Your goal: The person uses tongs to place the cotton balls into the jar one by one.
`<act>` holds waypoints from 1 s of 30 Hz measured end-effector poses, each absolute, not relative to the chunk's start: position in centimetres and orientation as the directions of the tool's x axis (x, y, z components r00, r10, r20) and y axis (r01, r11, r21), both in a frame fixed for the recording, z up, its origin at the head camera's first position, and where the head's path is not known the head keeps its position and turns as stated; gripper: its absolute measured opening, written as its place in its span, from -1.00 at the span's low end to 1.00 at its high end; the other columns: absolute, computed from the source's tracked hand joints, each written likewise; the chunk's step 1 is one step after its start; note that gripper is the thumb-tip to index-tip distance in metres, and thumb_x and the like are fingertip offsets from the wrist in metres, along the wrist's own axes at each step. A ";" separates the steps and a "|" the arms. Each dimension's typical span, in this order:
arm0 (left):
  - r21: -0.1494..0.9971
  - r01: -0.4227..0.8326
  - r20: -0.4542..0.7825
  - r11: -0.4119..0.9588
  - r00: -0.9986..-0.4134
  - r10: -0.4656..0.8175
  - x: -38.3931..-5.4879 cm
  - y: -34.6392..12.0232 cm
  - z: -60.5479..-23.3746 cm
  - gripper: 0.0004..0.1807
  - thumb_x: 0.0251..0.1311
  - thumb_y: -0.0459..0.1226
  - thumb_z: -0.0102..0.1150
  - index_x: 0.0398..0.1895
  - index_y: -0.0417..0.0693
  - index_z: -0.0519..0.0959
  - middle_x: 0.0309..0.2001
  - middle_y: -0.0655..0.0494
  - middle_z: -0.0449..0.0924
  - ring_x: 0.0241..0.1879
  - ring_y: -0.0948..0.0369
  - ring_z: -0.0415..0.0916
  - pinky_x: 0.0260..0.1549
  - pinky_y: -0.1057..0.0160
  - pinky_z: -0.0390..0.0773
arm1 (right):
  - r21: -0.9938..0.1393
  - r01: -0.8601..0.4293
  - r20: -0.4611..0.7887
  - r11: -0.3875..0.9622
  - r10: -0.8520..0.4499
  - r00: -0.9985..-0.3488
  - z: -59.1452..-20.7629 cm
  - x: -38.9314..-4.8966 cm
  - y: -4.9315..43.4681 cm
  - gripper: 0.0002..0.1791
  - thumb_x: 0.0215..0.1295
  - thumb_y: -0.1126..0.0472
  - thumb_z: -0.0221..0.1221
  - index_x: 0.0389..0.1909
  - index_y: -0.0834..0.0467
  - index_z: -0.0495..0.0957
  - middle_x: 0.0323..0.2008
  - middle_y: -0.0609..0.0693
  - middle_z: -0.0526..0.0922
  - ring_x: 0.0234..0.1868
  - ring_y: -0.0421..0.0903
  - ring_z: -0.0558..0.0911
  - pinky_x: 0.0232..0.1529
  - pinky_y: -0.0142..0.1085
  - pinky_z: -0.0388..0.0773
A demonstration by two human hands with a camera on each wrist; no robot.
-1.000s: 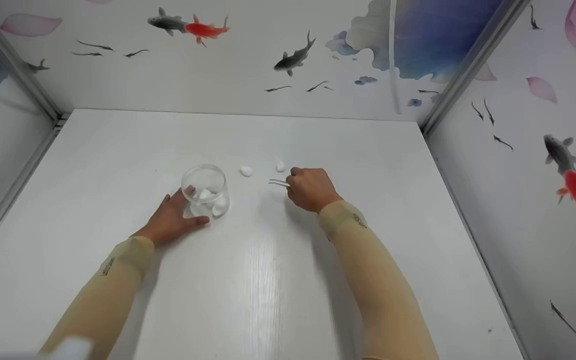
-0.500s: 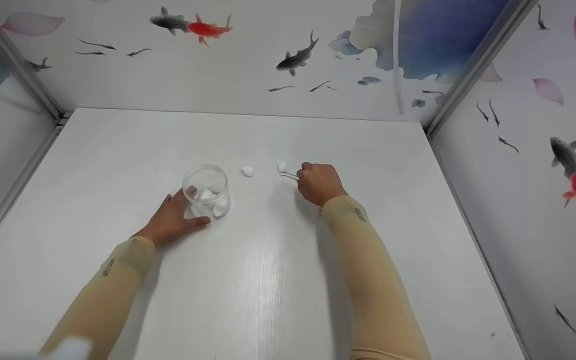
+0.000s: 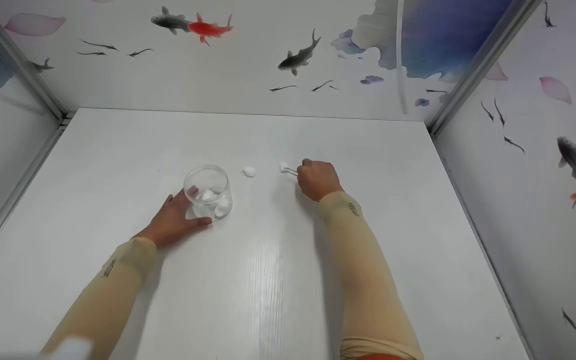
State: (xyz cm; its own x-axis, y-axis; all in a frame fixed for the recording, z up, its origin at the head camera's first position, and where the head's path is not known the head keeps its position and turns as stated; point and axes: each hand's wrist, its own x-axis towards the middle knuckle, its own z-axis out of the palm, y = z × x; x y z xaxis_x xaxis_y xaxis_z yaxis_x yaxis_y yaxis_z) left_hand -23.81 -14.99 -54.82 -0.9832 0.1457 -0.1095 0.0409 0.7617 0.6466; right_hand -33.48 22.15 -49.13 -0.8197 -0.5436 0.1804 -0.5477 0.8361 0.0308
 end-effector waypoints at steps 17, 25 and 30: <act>0.642 0.034 -0.113 0.766 -0.984 0.139 -23.9 -14.7 -54.7 0.28 -0.09 0.37 0.36 0.60 -0.01 0.01 0.55 -0.06 0.02 0.54 0.04 -0.15 0.50 0.18 -0.36 | 0.087 -0.501 0.136 0.861 -0.508 -0.851 -49.7 -34.2 21.7 -0.84 0.35 0.30 0.22 -0.28 0.30 0.74 -0.36 0.14 0.68 -0.46 0.03 0.66 -0.40 -0.08 0.70; 0.638 0.022 -0.125 0.770 -0.983 0.132 -23.8 -14.7 -54.7 0.28 -0.08 0.37 0.35 0.61 0.01 -0.01 0.56 -0.04 0.01 0.54 0.06 -0.16 0.50 0.20 -0.38 | 0.150 -0.511 0.200 0.846 -0.532 -0.823 -50.2 -34.3 21.5 -0.78 0.31 0.37 0.14 -0.46 0.30 0.72 -0.54 0.09 0.59 -0.66 -0.08 0.45 -0.62 -0.12 0.62; 0.646 0.030 -0.120 0.763 -0.983 0.140 -23.8 -15.0 -54.6 0.26 -0.07 0.35 0.37 0.61 0.01 -0.01 0.55 -0.05 0.02 0.54 0.06 -0.17 0.49 0.20 -0.40 | 0.183 -0.521 0.253 0.833 -0.552 -0.794 -50.3 -34.4 21.4 -0.76 0.28 0.39 0.10 -0.51 0.30 0.69 -0.58 0.09 0.56 -0.70 -0.08 0.42 -0.70 -0.12 0.58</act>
